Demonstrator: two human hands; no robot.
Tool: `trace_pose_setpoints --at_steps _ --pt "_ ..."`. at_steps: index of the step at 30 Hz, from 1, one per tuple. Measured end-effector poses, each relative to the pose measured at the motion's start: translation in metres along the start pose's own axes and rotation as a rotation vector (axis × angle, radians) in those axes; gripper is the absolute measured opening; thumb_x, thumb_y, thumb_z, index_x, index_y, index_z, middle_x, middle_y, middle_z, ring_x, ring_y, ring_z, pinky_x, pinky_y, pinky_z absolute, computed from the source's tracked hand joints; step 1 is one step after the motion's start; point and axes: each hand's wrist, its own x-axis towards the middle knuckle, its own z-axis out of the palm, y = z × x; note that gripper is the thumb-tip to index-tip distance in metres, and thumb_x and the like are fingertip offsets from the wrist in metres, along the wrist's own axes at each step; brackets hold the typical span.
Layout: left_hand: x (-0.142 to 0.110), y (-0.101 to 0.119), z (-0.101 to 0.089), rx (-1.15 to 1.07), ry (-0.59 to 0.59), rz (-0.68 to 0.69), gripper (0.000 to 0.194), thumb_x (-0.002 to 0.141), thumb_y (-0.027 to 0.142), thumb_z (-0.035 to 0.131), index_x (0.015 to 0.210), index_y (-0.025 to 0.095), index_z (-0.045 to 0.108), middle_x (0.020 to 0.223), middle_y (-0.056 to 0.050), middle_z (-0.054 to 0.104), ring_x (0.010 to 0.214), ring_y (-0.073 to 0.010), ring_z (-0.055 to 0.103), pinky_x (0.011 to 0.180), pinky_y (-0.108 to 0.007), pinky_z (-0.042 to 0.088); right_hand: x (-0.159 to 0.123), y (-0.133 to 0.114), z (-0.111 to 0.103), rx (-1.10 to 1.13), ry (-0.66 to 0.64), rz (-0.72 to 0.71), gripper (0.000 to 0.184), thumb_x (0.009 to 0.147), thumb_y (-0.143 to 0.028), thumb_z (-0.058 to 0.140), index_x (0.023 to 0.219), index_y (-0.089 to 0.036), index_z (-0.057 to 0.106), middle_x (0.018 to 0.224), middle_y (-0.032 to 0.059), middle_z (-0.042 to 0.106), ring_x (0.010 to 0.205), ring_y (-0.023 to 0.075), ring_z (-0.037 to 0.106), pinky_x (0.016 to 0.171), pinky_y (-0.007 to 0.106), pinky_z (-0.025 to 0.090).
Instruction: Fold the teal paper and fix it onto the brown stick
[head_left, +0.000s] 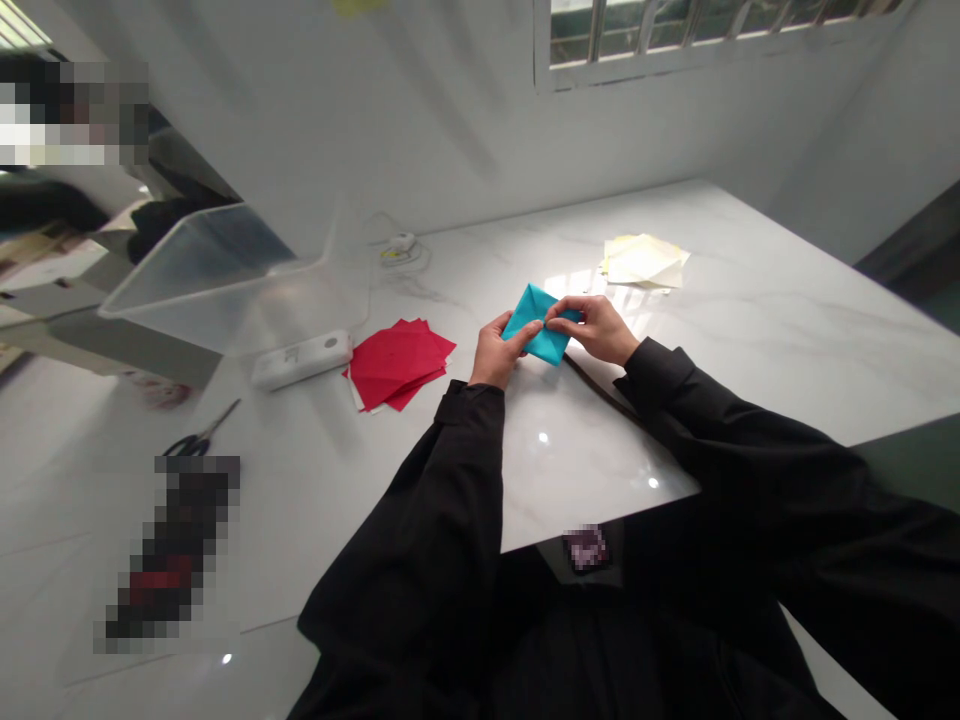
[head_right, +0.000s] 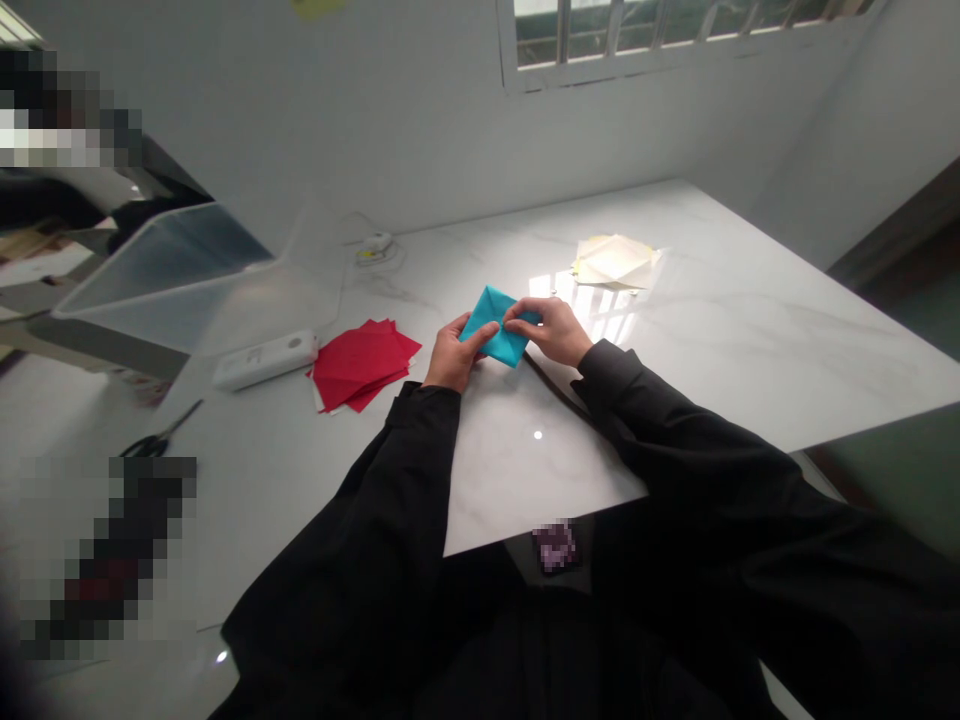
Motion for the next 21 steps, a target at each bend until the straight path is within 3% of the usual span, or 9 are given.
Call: trace_pose_setpoints --at_steps 7,21 --pt "0.0040 -0.0064 -0.0023 -0.060 0.008 0.014 0.054 0.062 0.049 0.097 0.098 0.016 0.076 0.080 -0.001 0.072 0.066 -0.0121 0.062 0.064 -0.024 0.054 0.0013 0.0027 -0.0009 0.022 -0.010 0.006 0.032 0.089 -0.049 0.076 0.093 -0.018 0.079 0.083 0.0053 0.075 0.073 0.0180 0.058 0.071 0.032 0.047" --pt "0.0002 0.0023 0.0030 -0.202 0.039 -0.033 0.061 0.054 0.048 0.101 0.097 0.015 0.075 0.081 -0.002 0.075 0.072 -0.0144 0.067 0.073 -0.029 0.058 -0.0006 -0.0049 0.0003 0.032 -0.014 -0.025 0.032 0.089 -0.050 0.077 0.092 -0.018 0.078 0.082 0.0041 0.074 0.073 0.0173 0.059 0.073 0.033 0.046"
